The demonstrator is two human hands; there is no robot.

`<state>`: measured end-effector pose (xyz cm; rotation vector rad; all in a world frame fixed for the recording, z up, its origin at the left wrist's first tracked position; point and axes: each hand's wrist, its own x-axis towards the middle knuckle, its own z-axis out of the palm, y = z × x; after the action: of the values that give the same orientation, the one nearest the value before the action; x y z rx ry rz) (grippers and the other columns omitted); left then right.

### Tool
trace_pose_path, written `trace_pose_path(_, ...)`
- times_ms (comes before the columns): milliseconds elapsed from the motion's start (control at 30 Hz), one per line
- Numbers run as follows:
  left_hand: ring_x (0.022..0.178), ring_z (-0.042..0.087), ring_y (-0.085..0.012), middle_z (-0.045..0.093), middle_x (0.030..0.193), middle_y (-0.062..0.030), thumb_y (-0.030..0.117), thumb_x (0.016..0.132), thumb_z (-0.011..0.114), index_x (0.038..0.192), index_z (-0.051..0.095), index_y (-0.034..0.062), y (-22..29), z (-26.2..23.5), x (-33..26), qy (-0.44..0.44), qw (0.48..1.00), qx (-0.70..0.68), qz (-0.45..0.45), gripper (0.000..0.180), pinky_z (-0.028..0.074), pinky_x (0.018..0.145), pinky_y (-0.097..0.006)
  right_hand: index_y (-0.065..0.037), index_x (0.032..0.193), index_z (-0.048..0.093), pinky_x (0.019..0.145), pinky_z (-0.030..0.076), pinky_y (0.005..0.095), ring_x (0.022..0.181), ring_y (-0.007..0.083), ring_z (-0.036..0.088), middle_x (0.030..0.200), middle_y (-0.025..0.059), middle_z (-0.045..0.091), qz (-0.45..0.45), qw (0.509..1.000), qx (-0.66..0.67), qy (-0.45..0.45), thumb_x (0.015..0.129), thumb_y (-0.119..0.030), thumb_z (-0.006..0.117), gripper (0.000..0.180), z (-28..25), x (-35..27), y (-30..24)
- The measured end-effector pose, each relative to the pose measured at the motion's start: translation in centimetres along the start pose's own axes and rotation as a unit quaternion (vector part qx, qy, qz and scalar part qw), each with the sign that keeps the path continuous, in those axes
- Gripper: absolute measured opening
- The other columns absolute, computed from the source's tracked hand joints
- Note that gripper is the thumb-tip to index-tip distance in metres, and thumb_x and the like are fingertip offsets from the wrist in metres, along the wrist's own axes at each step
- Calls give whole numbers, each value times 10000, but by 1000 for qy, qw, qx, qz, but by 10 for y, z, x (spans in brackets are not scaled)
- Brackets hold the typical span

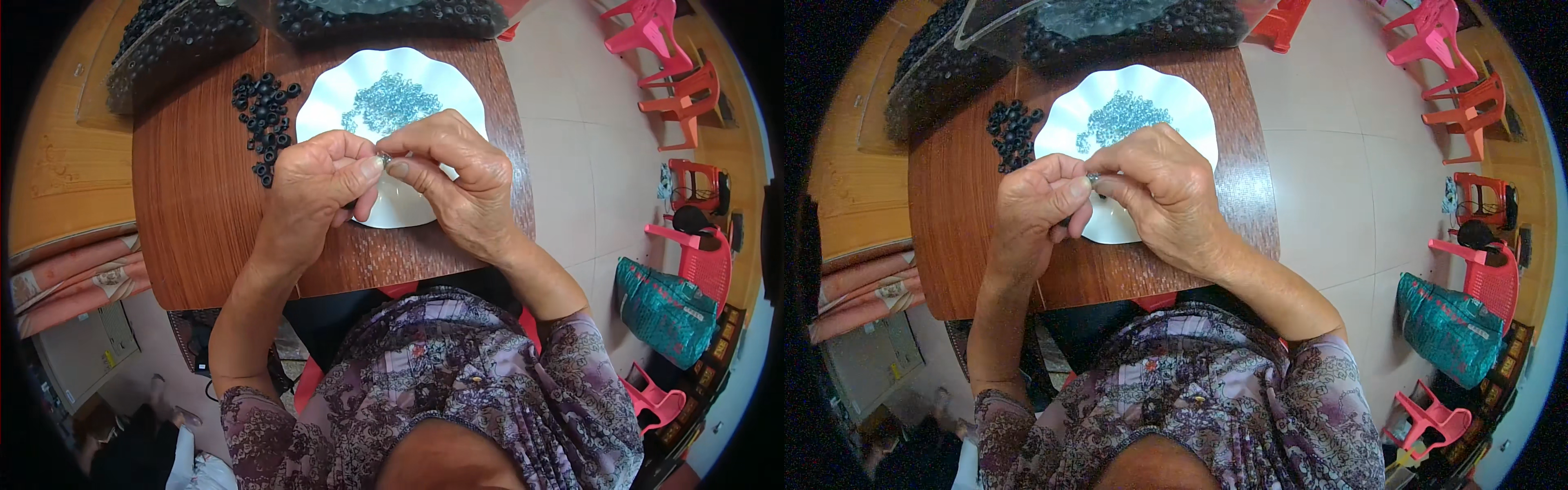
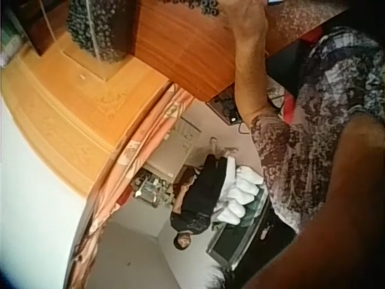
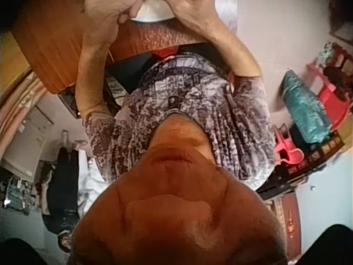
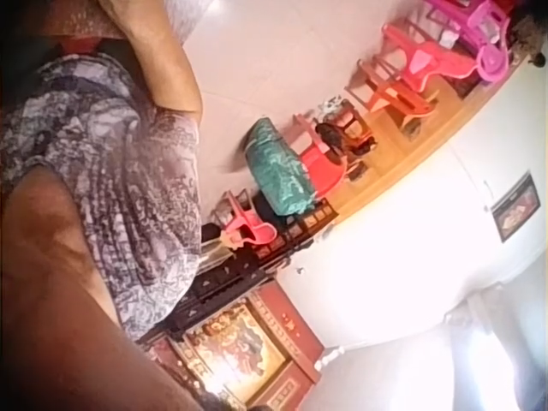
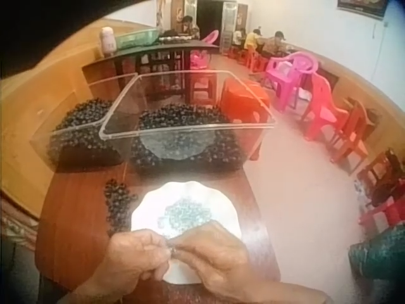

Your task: Assembling tiny silver beads into black circular components on a wooden table.

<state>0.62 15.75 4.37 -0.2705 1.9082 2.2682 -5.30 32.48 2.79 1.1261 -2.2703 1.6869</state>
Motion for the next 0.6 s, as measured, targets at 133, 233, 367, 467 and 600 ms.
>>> trace_pose_path(133, 476, 408, -18, 554, 600, -13, 191, 878, 592, 887, 582, -20, 0, 0, 2, -18, 999, -33, -25, 211, 279, 413, -143, -13, 914, 659, 612, 446, 276, 706, 178, 555, 791, 60, 622, -62, 997, -49, 8, 730, -3, 691, 188, 0, 1, 3)
trace_pose_path(233, 469, 398, -18, 553, 596, -17, 190, 874, 592, 878, 585, -26, -2, 3, 2, -15, 998, -56, -27, 216, 269, 410, -146, -11, 905, 654, 601, 434, 291, 695, 193, 550, 788, 61, 620, -83, 993, -79, 14, 716, 5, 693, 194, 3, 1, 4)
trace_pose_path(367, 463, 399, -21, 552, 594, -20, 190, 867, 592, 883, 591, -32, -3, 0, 4, -25, 998, -53, -22, 223, 260, 404, -153, -15, 885, 650, 628, 437, 305, 716, 205, 554, 785, 56, 617, -88, 993, -84, 1, 693, 7, 698, 199, 2, 4, 0)
trace_pose_path(467, 462, 407, -25, 550, 592, -20, 195, 865, 591, 893, 592, -36, -1, -3, 3, -45, 996, -67, -35, 232, 262, 403, -154, -17, 880, 654, 657, 442, 309, 739, 210, 561, 784, 51, 615, -92, 994, -60, -24, 685, -7, 705, 202, -1, 5, 3)
trace_pose_path(600, 461, 413, -29, 549, 591, -23, 199, 868, 589, 889, 593, -36, 2, -3, 2, -47, 995, -73, -49, 235, 261, 402, -156, -17, 874, 658, 658, 452, 293, 755, 195, 567, 795, 53, 614, -103, 992, -67, -18, 698, -20, 709, 184, -1, 5, 2)
